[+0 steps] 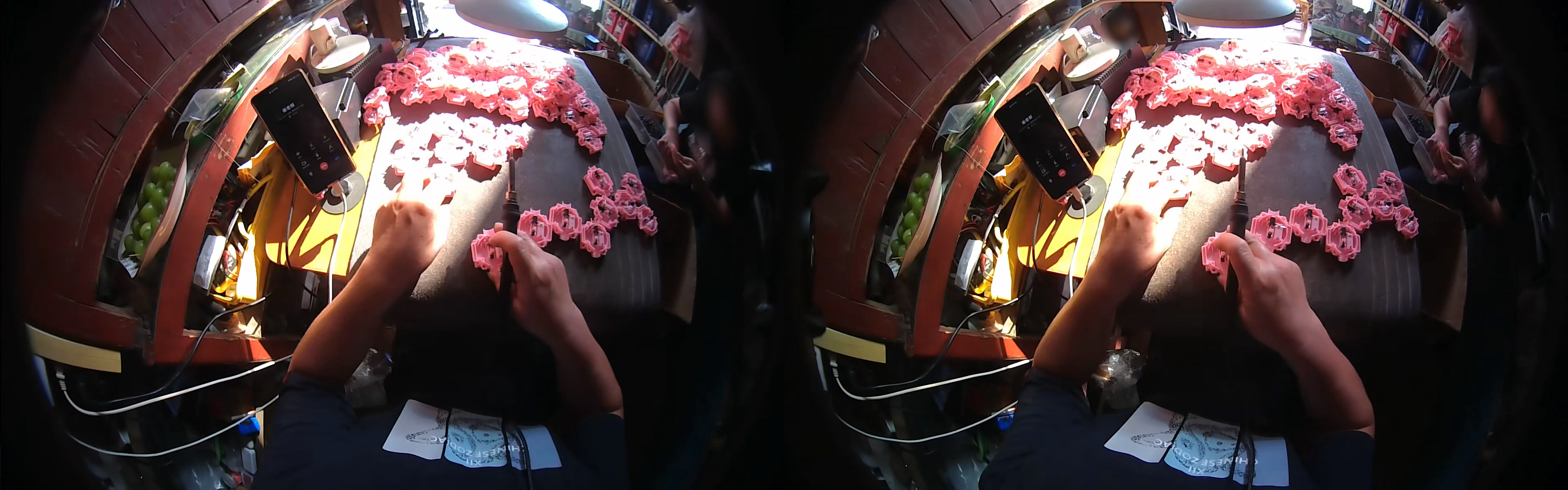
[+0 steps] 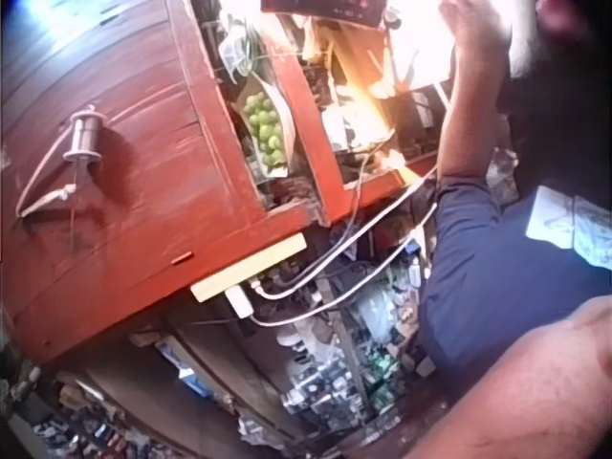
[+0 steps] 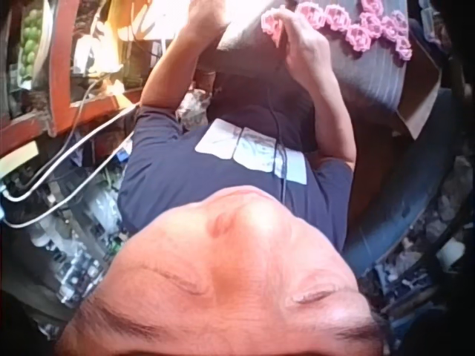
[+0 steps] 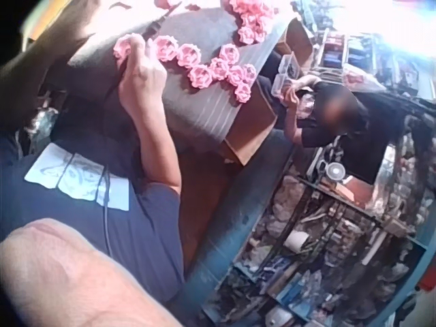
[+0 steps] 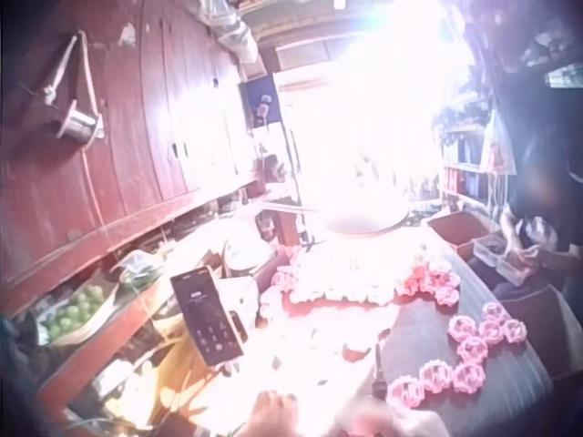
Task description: The person uses a soldering iron to attach small components to pink plastic flower-shaped parts. They pick up each part, apply solder to the center, and place the finished piece on the table. A smartphone is visible on the left, and another person works nearby.
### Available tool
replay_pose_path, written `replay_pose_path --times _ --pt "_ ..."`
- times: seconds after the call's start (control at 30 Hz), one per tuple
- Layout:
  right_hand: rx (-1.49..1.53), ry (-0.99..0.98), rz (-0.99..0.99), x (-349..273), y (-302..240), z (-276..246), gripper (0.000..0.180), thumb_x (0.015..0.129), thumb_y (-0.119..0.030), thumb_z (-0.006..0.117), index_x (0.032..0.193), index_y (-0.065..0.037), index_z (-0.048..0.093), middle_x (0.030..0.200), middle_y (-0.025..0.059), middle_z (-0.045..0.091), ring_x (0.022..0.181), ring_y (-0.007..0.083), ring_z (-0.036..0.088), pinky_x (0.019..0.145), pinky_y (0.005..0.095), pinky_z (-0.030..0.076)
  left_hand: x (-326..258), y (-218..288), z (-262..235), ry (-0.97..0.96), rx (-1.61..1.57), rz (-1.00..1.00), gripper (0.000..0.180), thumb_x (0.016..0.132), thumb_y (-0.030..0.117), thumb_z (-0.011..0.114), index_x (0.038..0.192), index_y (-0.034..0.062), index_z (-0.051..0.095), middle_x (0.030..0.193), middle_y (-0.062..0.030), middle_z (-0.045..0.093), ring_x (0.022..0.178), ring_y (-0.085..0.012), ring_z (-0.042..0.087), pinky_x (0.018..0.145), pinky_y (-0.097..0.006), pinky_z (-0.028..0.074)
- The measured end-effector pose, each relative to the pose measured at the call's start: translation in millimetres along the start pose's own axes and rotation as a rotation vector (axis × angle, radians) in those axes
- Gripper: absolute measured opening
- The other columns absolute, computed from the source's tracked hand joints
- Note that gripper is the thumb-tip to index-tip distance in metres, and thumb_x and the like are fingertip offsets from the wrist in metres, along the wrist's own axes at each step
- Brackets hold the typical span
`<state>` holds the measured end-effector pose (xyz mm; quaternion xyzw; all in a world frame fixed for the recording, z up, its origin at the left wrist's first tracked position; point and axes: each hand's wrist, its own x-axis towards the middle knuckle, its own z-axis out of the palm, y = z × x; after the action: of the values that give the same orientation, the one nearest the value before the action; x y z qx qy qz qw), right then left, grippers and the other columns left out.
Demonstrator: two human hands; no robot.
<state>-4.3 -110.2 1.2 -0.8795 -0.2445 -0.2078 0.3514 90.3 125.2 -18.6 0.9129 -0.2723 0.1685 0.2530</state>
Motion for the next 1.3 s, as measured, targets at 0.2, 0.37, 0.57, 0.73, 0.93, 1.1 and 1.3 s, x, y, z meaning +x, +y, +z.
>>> replay_pose_path --times 0.2,0.37,0.57,0.73,0.93,1.1,1.3 --pt "-0.113 -0.008 0.079 12.5 -3.1 -5.6 0.042 0.089 0.007 0.055 0.128 -0.008 0.059 0.109 0.0245 0.069 0.085 0.0466 0.070 0.068 0.0523 0.057 -4.5 -6.0 19.9 0.046 0.104 0.063 0.021 0.091 0.019 0.070 0.105 0.0042 0.073 0.096 -0.0253 0.069 0.081 -0.0402 0.070 0.072 -0.050 0.056" --pt "-0.278 0.163 0.109 1.3 21.3 -13.5 0.039 0.092 0.004 0.058 0.130 -0.007 0.059 0.111 0.0246 0.071 0.088 0.0461 0.072 0.070 0.0518 0.057 -23.0 44.9 -5.7 -0.147 -0.152 -0.056 0.023 0.093 0.018 0.076 0.109 0.0019 0.071 0.099 -0.0229 0.068 0.085 -0.0405 0.070 0.070 -0.049 0.056" --pt "0.045 0.142 -0.026 -20.0 1.2 -12.9 0.047 0.080 -0.001 0.081 0.123 -0.007 0.062 0.093 0.0176 0.065 0.079 0.0415 0.065 0.066 0.0478 0.052 -38.1 80.5 -12.9 -0.035 -0.325 0.061 0.023 0.085 0.010 0.085 0.100 0.0009 0.070 0.116 -0.0185 0.066 0.093 -0.0376 0.070 0.079 -0.043 0.059" --pt "-0.031 0.160 -0.078 -17.9 -0.4 -2.9 0.041 0.082 0.003 0.077 0.118 -0.005 0.061 0.085 0.0151 0.061 0.072 0.0373 0.060 0.061 0.0467 0.046 -38.0 85.8 -11.8 -0.070 -0.349 0.067 0.023 0.087 0.011 0.084 0.101 0.0007 0.068 0.114 -0.0177 0.064 0.095 -0.0367 0.070 0.080 -0.044 0.060" --pt "-0.034 0.163 -0.075 -17.1 -4.7 0.5 0.042 0.083 0.004 0.070 0.123 -0.008 0.065 0.082 0.0135 0.058 0.071 0.0363 0.060 0.061 0.0469 0.047 -41.1 88.3 -13.5 -0.076 -0.356 0.102 0.021 0.090 0.010 0.080 0.104 0.0000 0.068 0.117 -0.0180 0.063 0.096 -0.0369 0.070 0.081 -0.044 0.060" --pt "0.042 0.166 -0.072 -20.3 -1.2 2.9 0.040 0.083 0.004 0.070 0.121 -0.007 0.063 0.084 0.0151 0.060 0.073 0.0373 0.062 0.062 0.0472 0.048 -39.5 82.1 -12.9 -0.048 -0.369 0.202 0.021 0.089 0.003 0.080 0.107 -0.0003 0.070 0.116 -0.0166 0.064 0.100 -0.0365 0.071 0.083 -0.043 0.060" --pt "0.175 0.147 -0.026 -15.6 -8.2 6.0 0.037 0.086 0.003 0.072 0.120 -0.005 0.062 0.088 0.0167 0.065 0.076 0.0378 0.066 0.066 0.0459 0.051 -45.7 88.0 -22.8 -0.016 -0.421 0.055 0.025 0.089 -0.005 0.074 0.114 -0.0007 0.071 0.116 -0.0174 0.065 0.102 -0.0361 0.071 0.086 -0.042 0.060"
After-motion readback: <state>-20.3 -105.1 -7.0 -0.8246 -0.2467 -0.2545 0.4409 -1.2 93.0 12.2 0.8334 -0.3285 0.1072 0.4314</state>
